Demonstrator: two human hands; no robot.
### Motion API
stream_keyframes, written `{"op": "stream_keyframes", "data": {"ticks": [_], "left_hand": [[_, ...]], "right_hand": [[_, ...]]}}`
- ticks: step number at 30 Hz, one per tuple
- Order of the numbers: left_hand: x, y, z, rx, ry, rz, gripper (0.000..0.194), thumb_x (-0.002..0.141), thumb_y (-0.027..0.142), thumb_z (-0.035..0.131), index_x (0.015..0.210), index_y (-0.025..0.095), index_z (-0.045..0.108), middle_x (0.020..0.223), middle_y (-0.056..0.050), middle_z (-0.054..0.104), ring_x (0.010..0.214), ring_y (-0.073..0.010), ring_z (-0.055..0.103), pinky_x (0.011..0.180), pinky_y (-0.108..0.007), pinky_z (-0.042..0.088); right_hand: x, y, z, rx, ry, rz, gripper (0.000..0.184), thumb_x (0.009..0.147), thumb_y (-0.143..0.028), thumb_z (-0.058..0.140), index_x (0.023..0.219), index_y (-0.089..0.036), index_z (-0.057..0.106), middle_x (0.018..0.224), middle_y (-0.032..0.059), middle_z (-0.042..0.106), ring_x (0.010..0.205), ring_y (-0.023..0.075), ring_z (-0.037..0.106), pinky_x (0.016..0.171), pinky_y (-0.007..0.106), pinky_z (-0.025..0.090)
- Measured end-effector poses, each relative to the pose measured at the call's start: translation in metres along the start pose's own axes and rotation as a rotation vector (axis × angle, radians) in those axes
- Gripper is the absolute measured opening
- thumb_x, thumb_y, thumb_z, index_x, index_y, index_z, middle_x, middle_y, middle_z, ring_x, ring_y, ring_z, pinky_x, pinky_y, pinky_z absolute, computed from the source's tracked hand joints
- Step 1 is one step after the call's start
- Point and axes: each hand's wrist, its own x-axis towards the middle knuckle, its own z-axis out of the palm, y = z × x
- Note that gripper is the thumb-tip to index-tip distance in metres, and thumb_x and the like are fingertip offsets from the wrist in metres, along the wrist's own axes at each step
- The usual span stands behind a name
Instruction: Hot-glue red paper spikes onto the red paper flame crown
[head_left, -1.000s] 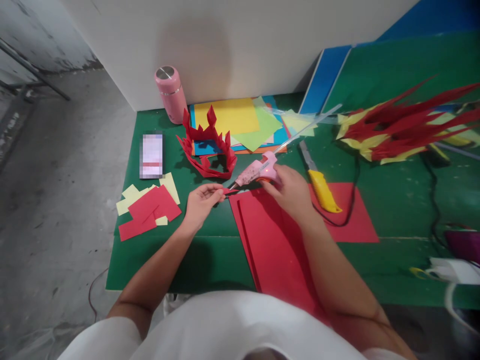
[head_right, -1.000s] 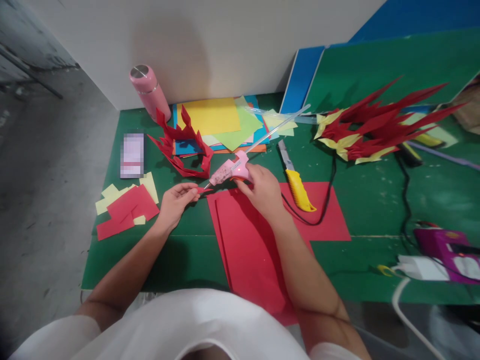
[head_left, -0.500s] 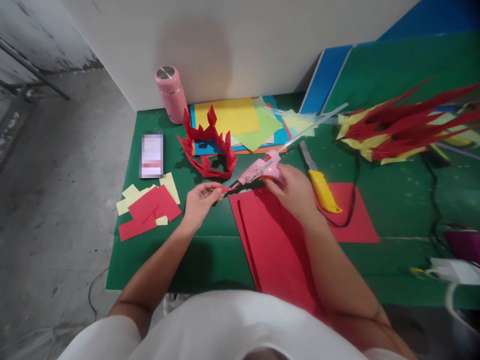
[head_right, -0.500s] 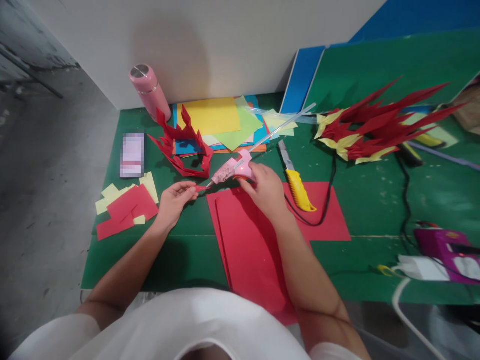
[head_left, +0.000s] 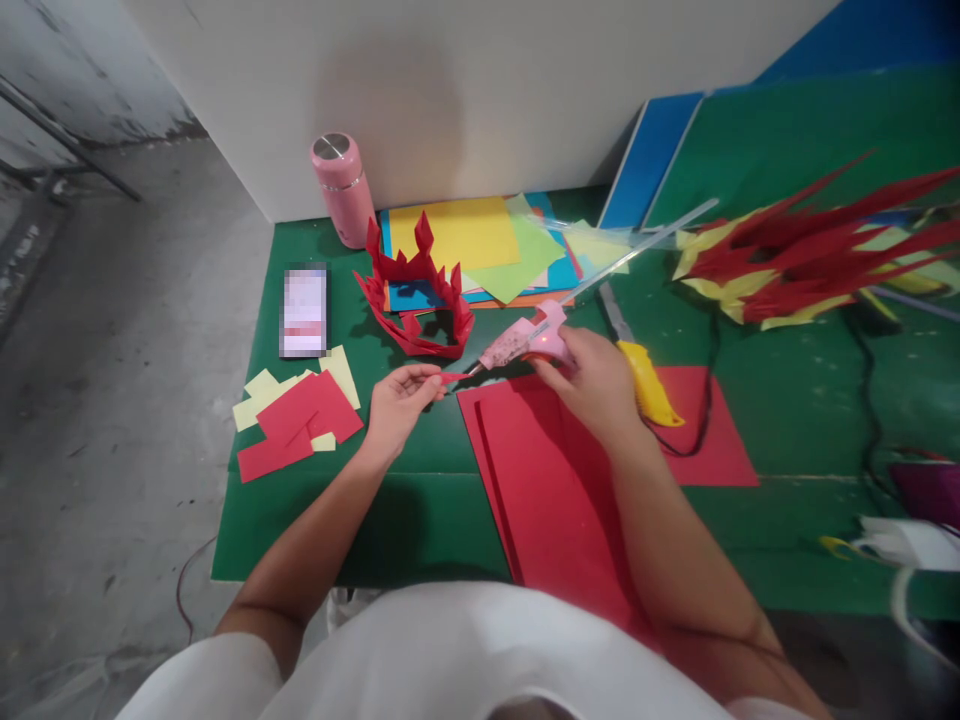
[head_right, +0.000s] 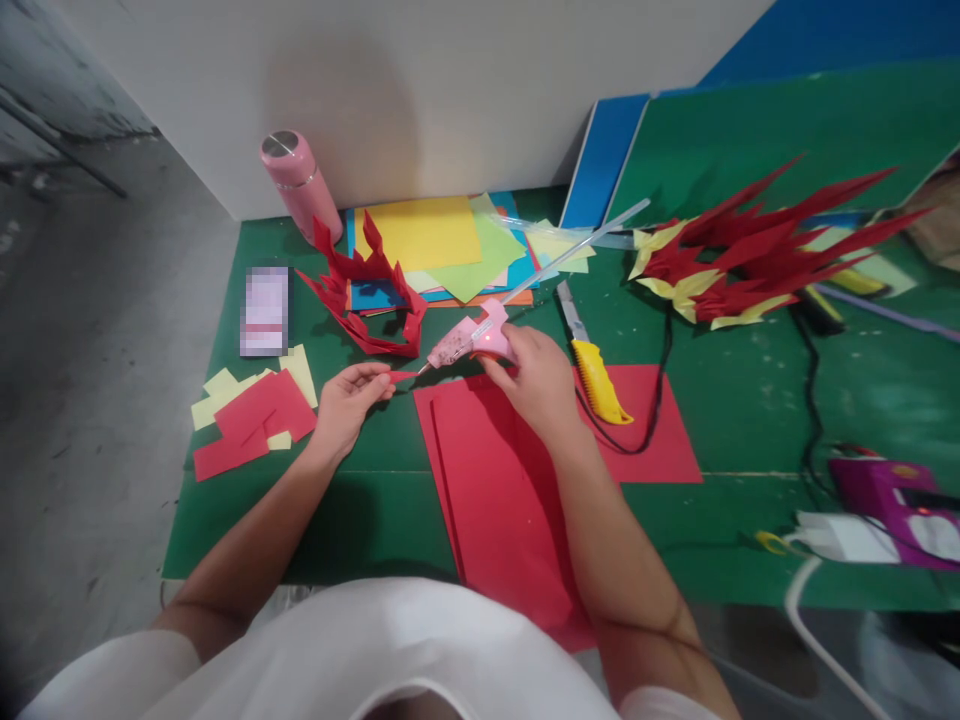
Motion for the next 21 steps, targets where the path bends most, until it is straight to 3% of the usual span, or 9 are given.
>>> {"op": "stream_keyframes", "data": {"ticks": [7, 13, 17, 21], "left_hand": [[-0.001, 0.002, 0.001, -0.039, 0.020, 0.024, 0.036, 0.059, 0.041, 0.090, 0.081, 0.017, 0.074, 0.070, -0.001, 0.073, 0.063, -0.0105, 0.069, 0.062, -0.022, 0.056], [-0.001, 0.001, 0.000, -0.038, 0.018, 0.055, 0.033, 0.063, 0.039, 0.088, 0.084, 0.018, 0.074, 0.073, -0.001, 0.073, 0.064, -0.0100, 0.067, 0.066, -0.023, 0.056], [0.000, 0.001, 0.001, -0.051, 0.013, 0.049, 0.033, 0.063, 0.039, 0.088, 0.084, 0.017, 0.074, 0.075, -0.001, 0.073, 0.065, -0.0100, 0.067, 0.066, -0.023, 0.056], [0.000, -0.001, 0.000, -0.061, -0.001, 0.042, 0.032, 0.064, 0.037, 0.087, 0.085, 0.017, 0.073, 0.076, -0.001, 0.073, 0.065, -0.0098, 0.067, 0.066, -0.023, 0.056]], "right_hand": [[-0.001, 0.003, -0.004, 0.045, 0.028, 0.074, 0.041, 0.087, -0.061, 0.059, 0.101, -0.022, 0.059, 0.080, 0.0075, 0.060, 0.073, 0.0269, 0.057, 0.066, 0.039, 0.044], [-0.002, 0.029, -0.011, 0.111, 0.247, 0.309, 0.039, 0.094, -0.054, 0.046, 0.111, -0.021, 0.057, 0.095, 0.0129, 0.066, 0.082, 0.0273, 0.062, 0.073, 0.043, 0.049], [-0.003, 0.050, -0.019, 0.335, 0.292, 0.498, 0.041, 0.088, -0.053, 0.055, 0.114, -0.023, 0.045, 0.085, 0.0092, 0.063, 0.063, 0.0231, 0.060, 0.058, 0.039, 0.047], [-0.007, 0.045, -0.029, 0.227, 0.288, 0.492, 0.035, 0.088, -0.046, 0.057, 0.112, -0.028, 0.040, 0.086, 0.0064, 0.063, 0.064, 0.0244, 0.061, 0.059, 0.040, 0.047]]}}
